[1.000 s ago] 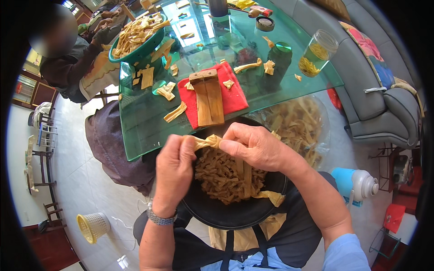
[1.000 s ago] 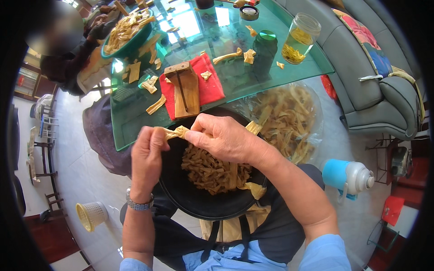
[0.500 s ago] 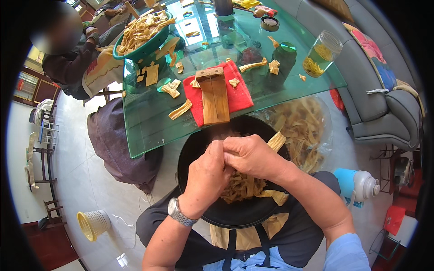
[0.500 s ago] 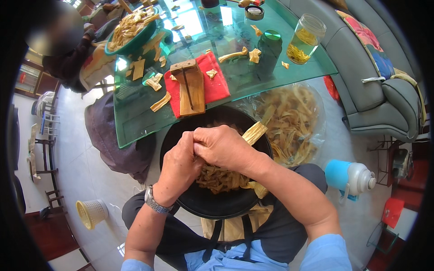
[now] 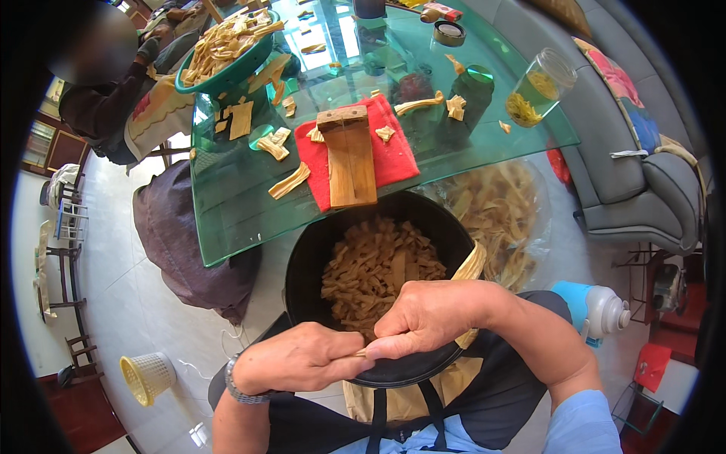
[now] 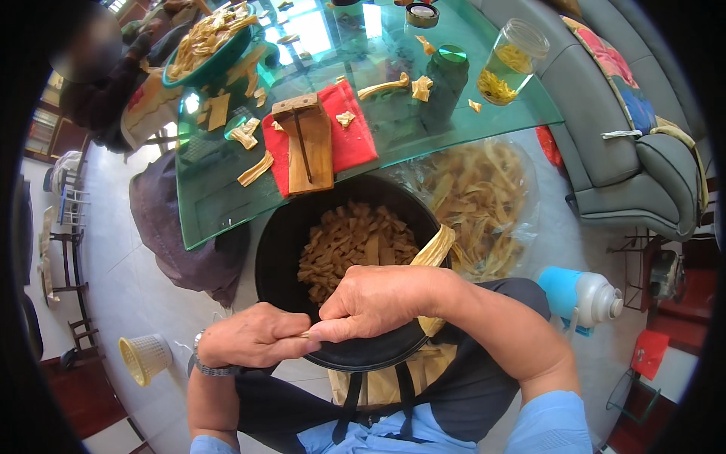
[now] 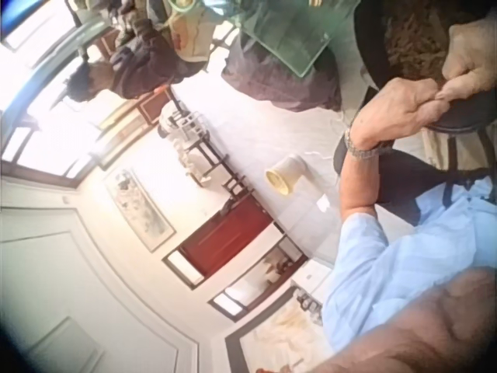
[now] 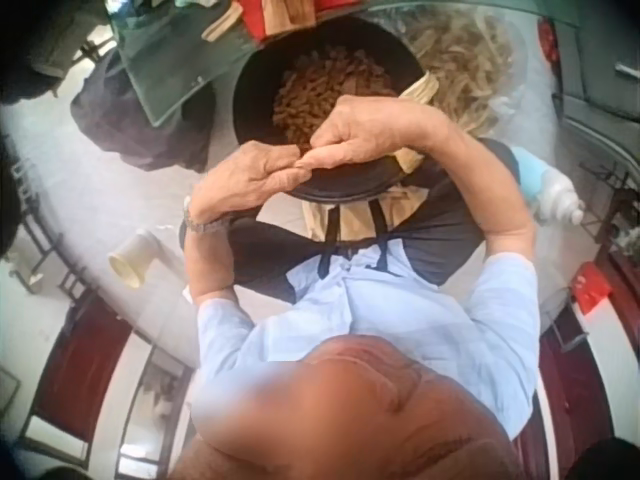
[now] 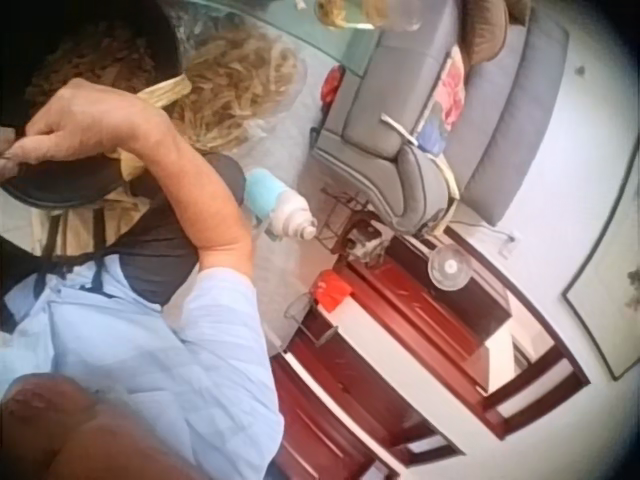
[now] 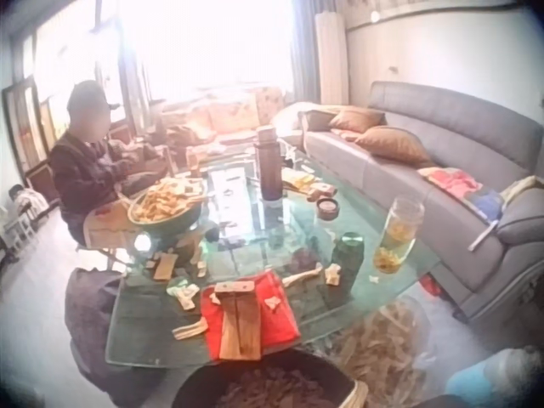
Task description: The person sits cross-legged and repeatedly picks up dried, flat, noodle-like food items from a bowl on their lap, tearing them into smaller pieces and placing them back into the bowl. A second person is visible in the background performing a similar task.
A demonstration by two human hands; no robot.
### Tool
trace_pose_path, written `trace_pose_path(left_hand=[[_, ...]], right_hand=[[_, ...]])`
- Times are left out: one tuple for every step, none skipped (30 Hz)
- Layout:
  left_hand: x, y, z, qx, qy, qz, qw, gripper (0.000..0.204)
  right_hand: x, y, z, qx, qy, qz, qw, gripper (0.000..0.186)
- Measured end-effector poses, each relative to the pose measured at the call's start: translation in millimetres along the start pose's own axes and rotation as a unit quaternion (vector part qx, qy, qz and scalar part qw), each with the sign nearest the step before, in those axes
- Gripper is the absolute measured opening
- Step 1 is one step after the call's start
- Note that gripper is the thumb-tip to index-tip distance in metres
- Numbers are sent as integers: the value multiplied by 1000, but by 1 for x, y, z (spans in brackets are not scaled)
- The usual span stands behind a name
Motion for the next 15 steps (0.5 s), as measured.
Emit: trace_pose_path(left_hand=[[-5,-4,-1,-7,9,-5,1000,27],[-8,-8,-3,-14,17,-9,1000,28],[-11,-11,-7,-24,-9,5,1000,31],[-15,-13,-9,-37,-8,17,999,31],[-21,-13,-10,-48,-6,28,998,31],[-26,-12,-10,-59,-3,38,998,31],[-30,-9,-8,-69,-21,64,995,31],[-36,-12,-12,-81,-46,89,992,29],[-46,-15,-12,-71,-57,129,988,29],[-55,-18,-12,-61,-68,168,982,29],[-60,-21,-10,-52,-132,209,968,28],[-64,-24,-10,-7,-159,236,959,26],[-66,-25,-5,16,-174,246,953,24],[-69,-25,1,39,-189,255,948,23],[-70,-28,4,51,-238,275,930,25]], right_hand=[[-1,-2,-2,-4,-8,6,1000,51],[-2,-3,-4,-8,-16,11,1000,53],[-4,-4,-5,-10,-31,19,999,51],[-6,-4,-5,-11,-47,27,998,50],[-8,-5,-6,-12,-63,37,997,49],[-12,-6,-5,0,-69,53,996,47],[-16,-9,-3,12,-75,69,995,45],[-20,-10,-3,19,-80,84,993,43],[-26,-13,-1,43,-56,93,993,40],[-32,-16,3,66,-18,102,992,39],[-38,-18,3,63,3,115,991,40],[-44,-19,3,60,25,127,990,40],[-47,-20,1,49,29,136,989,42],[-50,-21,0,61,36,135,988,42],[-54,-23,-4,73,44,135,987,43]])
Point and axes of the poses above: each hand's wrist, its own y-axis towards the middle knuckle, its own x-axis out of the palm, z = x × y, the point moved 7 cm from there along y, towards the middle knuckle, and after that the axes turned 9 degrees about -y, right-handed, at the moved point
